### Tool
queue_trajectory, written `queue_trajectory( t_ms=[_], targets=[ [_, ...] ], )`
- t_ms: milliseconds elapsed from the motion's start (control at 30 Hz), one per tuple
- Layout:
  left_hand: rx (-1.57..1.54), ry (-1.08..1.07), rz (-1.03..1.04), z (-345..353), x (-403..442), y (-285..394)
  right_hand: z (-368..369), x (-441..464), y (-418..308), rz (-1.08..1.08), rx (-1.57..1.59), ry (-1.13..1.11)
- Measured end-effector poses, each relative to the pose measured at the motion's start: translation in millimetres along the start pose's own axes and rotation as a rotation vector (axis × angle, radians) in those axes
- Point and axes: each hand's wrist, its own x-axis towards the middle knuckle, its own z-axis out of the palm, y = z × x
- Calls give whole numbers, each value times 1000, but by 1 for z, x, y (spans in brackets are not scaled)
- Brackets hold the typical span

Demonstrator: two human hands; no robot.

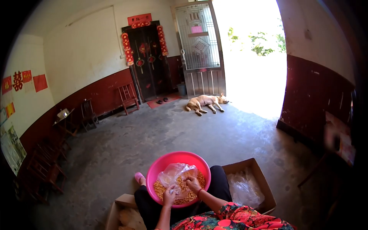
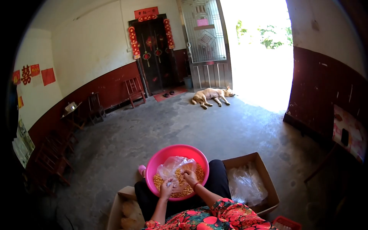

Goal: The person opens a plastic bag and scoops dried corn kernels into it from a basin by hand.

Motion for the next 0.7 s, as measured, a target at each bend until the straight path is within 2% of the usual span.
queue_trajectory(
  t_ms=[33,100,133,200,233,267,333,367,400,433,467,500,567,600,667,700],
  targets=[
    [-7,-7,-23,0,0,2,0,-1,3,-2,3,1],
    [-25,-14,-58,2,-2,14,3,-4,7,-185,-302,-157],
    [-47,-19,-96,1,-4,18,6,-5,8,-184,-298,-160],
    [-14,-33,-66,-1,-2,10,11,-10,9,-249,-635,-778],
    [16,-50,-35,-1,0,6,19,-15,10,-214,-845,-794],
    [17,-48,-35,-1,1,1,21,-15,10,-215,-844,-796],
    [53,-33,82,0,0,0,25,-22,-6,-208,-1103,-934],
    [54,-33,81,1,-2,1,21,-30,-20,-174,-1176,-843],
    [7,-38,5,1,-4,9,20,-30,-20,-175,-1175,-843],
    [-41,-43,-71,2,-5,14,20,-31,-19,-151,-1208,-738],
    [-41,-44,-71,2,-5,15,19,-31,-18,-127,-1239,-633],
    [-19,-60,-74,1,-5,16,19,-31,-16,-126,-1239,-633],
    [0,-75,-77,1,-4,14,18,-30,-13,-354,-1273,-384],
    [-7,-78,-67,1,-4,10,17,-28,-3,-354,-1275,-384],
    [-13,-80,-56,0,-3,10,18,-22,20,-592,-1264,-188],
    [-25,-80,-92,0,-5,15,18,-23,17,-592,-1263,-189]
  ],
)
